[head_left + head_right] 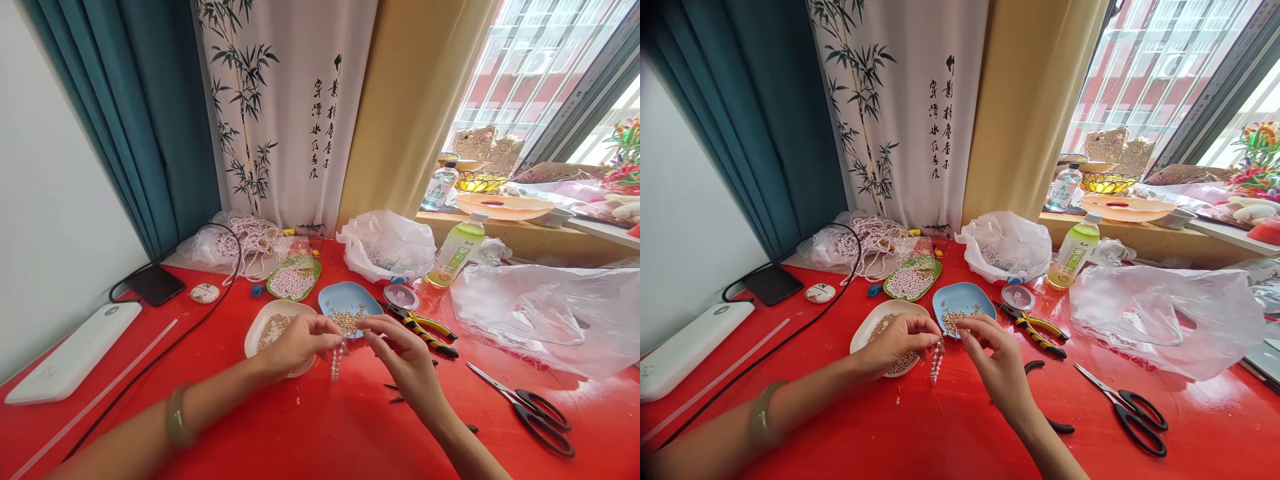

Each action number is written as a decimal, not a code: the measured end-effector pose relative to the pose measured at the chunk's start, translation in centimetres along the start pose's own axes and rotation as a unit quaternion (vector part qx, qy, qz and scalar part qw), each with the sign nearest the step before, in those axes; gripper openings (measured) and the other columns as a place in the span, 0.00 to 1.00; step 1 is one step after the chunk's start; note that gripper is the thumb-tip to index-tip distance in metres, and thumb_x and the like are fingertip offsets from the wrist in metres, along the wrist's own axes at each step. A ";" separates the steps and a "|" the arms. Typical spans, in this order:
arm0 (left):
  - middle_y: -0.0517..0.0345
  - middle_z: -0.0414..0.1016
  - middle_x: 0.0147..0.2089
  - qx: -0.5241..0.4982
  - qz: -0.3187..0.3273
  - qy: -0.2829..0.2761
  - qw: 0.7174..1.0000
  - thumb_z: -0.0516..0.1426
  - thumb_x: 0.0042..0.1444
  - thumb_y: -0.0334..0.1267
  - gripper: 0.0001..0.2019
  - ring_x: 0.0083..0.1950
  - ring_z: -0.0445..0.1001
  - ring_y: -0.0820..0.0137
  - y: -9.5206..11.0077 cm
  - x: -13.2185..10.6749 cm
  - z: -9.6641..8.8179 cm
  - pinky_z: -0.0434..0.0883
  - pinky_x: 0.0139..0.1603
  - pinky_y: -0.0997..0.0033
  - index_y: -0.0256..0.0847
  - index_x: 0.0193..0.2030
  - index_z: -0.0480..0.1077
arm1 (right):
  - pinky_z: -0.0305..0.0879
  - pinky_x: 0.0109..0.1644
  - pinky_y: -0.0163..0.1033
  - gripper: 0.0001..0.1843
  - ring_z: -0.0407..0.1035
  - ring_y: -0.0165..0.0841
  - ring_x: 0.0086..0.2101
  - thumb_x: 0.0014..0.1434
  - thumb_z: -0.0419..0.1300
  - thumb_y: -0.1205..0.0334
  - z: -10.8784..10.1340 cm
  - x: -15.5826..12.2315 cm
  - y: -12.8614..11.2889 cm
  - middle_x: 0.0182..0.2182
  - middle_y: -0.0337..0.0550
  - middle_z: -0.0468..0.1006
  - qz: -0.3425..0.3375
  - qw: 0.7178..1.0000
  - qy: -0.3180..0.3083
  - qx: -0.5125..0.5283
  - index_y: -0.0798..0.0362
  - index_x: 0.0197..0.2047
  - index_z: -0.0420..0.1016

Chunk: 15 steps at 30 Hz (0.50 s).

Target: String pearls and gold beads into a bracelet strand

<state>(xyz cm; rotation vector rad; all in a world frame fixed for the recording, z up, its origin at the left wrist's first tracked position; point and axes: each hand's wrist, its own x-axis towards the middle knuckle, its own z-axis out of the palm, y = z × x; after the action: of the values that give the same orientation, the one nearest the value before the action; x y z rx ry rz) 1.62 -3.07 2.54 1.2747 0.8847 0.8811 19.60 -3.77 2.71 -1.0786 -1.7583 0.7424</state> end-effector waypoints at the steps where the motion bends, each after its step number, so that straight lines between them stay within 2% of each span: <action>1: 0.56 0.73 0.30 -0.006 0.001 -0.003 1.000 0.57 0.45 0.36 0.06 0.31 0.69 0.74 0.1 0.0 0.0 0.65 0.31 0.76 0.35 0.28 0.70 | 0.63 0.29 0.35 0.10 0.68 0.34 0.32 0.55 0.53 0.58 0.0 0.0 0.0 0.34 0.45 0.73 0.006 1.000 0.006 0.003 0.51 0.34 0.74; 5: 0.56 0.74 0.30 -0.013 0.001 -0.013 1.000 0.57 0.45 0.36 0.06 0.30 0.69 0.74 0.2 -0.2 0.2 0.64 0.30 0.76 0.35 0.28 0.70 | 0.62 0.25 0.34 0.09 0.67 0.33 0.31 0.54 0.54 0.58 -0.1 0.0 -0.3 0.33 0.45 0.73 0.020 0.999 0.016 0.024 0.51 0.32 0.73; 11: 0.59 0.72 0.27 -0.021 0.003 -0.018 1.000 0.57 0.44 0.35 0.05 0.28 0.68 0.76 0.1 -0.2 0.3 0.64 0.29 0.76 0.36 0.27 0.70 | 0.61 0.24 0.33 0.09 0.67 0.32 0.27 0.53 0.55 0.59 0.1 0.1 -0.7 0.26 0.43 0.73 0.020 0.999 -0.036 0.020 0.52 0.26 0.72; 15: 0.60 0.72 0.27 -0.038 0.006 -0.023 0.999 0.57 0.44 0.35 0.05 0.27 0.67 0.77 -0.1 -0.1 0.2 0.63 0.29 0.77 0.35 0.27 0.70 | 0.61 0.24 0.33 0.08 0.67 0.32 0.27 0.52 0.55 0.58 0.0 0.1 -0.8 0.28 0.44 0.73 0.021 0.999 -0.012 0.025 0.52 0.28 0.73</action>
<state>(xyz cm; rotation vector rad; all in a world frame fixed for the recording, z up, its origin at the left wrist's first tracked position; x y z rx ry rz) 1.76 -3.20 2.45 1.2306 0.8014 0.8828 19.28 -4.02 3.38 -1.0805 -1.7322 0.8246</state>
